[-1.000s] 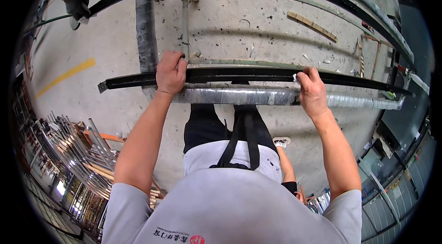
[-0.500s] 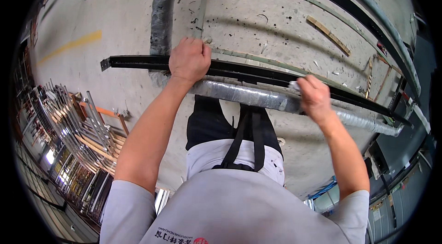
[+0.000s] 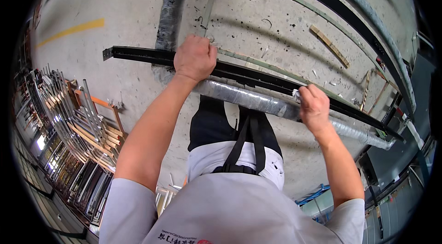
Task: The person wipes down a black metal frame with a white cloth, cleaning multiple sections of the frame one at a time.
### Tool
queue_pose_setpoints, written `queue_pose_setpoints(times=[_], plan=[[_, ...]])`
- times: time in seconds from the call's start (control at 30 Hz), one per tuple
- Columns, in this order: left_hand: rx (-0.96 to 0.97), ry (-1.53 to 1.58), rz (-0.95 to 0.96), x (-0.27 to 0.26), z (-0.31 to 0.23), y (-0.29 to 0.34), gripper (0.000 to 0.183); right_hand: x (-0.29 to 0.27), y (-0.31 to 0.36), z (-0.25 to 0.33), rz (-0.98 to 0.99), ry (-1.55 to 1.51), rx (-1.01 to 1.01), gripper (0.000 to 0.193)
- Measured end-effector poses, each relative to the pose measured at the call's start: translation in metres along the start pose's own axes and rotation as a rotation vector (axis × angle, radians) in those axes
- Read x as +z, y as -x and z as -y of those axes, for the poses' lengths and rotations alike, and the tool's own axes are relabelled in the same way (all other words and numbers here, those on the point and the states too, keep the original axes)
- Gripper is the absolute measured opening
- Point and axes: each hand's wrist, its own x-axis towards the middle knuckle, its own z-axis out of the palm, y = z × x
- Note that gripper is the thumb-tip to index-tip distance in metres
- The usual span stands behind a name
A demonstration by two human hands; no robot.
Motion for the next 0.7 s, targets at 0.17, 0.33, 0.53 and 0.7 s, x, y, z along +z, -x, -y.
queue_pose_setpoints(times=[0.17, 0.33, 0.53, 0.7], plan=[[0.015, 0.044, -0.029, 0.001, -0.006, -0.004, 0.018, 0.077, -0.090, 0.093, -0.062, -0.200, -0.144, 0.020], [0.070, 0.047, -0.068, -0.001, 0.006, -0.003, 0.011, 0.056, -0.053, 0.048, -0.062, -0.190, -0.178, 0.034], [0.015, -0.001, 0.021, -0.002, -0.004, -0.002, 0.012, -0.030, 0.058, -0.055, 0.012, 0.085, 0.136, 0.038], [0.032, 0.022, -0.005, -0.001, -0.006, -0.006, 0.011, 0.037, -0.034, 0.034, -0.013, -0.115, -0.135, 0.033]])
